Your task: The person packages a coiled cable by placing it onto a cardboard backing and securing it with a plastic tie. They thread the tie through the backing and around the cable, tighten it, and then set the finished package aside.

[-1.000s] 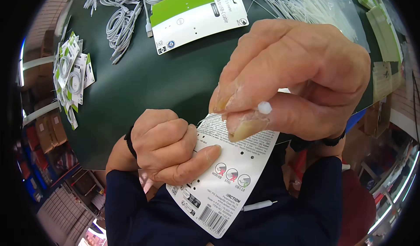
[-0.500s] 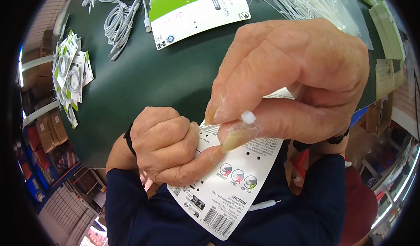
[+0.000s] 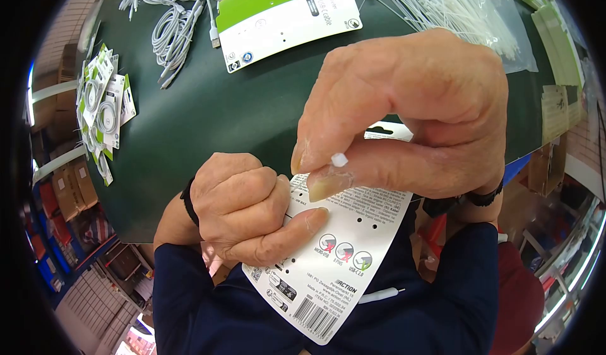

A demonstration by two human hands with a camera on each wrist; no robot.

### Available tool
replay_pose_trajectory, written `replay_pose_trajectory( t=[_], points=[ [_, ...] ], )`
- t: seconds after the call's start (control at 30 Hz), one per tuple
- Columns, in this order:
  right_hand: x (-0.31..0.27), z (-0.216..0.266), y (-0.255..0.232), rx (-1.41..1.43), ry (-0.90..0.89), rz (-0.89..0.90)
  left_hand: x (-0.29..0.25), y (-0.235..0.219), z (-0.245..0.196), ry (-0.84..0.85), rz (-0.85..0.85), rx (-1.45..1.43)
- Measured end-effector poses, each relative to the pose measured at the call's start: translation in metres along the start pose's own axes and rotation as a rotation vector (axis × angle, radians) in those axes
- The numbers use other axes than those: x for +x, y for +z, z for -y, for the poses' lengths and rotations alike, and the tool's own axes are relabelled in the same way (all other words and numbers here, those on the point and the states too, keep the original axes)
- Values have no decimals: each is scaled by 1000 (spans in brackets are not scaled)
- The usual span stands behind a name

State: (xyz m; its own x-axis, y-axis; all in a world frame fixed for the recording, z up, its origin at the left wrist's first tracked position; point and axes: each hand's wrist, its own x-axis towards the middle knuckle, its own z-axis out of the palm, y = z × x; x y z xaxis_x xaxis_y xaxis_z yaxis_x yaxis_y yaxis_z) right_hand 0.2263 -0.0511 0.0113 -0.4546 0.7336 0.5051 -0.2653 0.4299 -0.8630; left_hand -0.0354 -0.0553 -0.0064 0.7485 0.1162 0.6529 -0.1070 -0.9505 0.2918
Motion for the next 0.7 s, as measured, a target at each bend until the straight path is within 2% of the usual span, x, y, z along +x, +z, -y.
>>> replay_pose_trajectory(
  t=[0.1, 0.2, 0.27, 0.33, 0.57, 0.7],
  points=[
    [0, -2, 1, -28, 24, 74, -1, 1, 1, 5, -13, -16],
    [3, 2, 1, -45, 89, 161, 4, 12, 10, 75, -143, -15],
    [3, 4, 1, -41, 129, 197, 5, 14, 11, 69, -166, -15],
    [3, 4, 0, -44, 142, 205, 2, 7, 4, -9, -87, -23],
    [5, -1, -2, -73, 127, 193, 5, 8, 5, -38, -141, -56],
    [7, 3, -6, -102, 177, 213, 7, 6, 5, -54, -144, -48]
  ],
)
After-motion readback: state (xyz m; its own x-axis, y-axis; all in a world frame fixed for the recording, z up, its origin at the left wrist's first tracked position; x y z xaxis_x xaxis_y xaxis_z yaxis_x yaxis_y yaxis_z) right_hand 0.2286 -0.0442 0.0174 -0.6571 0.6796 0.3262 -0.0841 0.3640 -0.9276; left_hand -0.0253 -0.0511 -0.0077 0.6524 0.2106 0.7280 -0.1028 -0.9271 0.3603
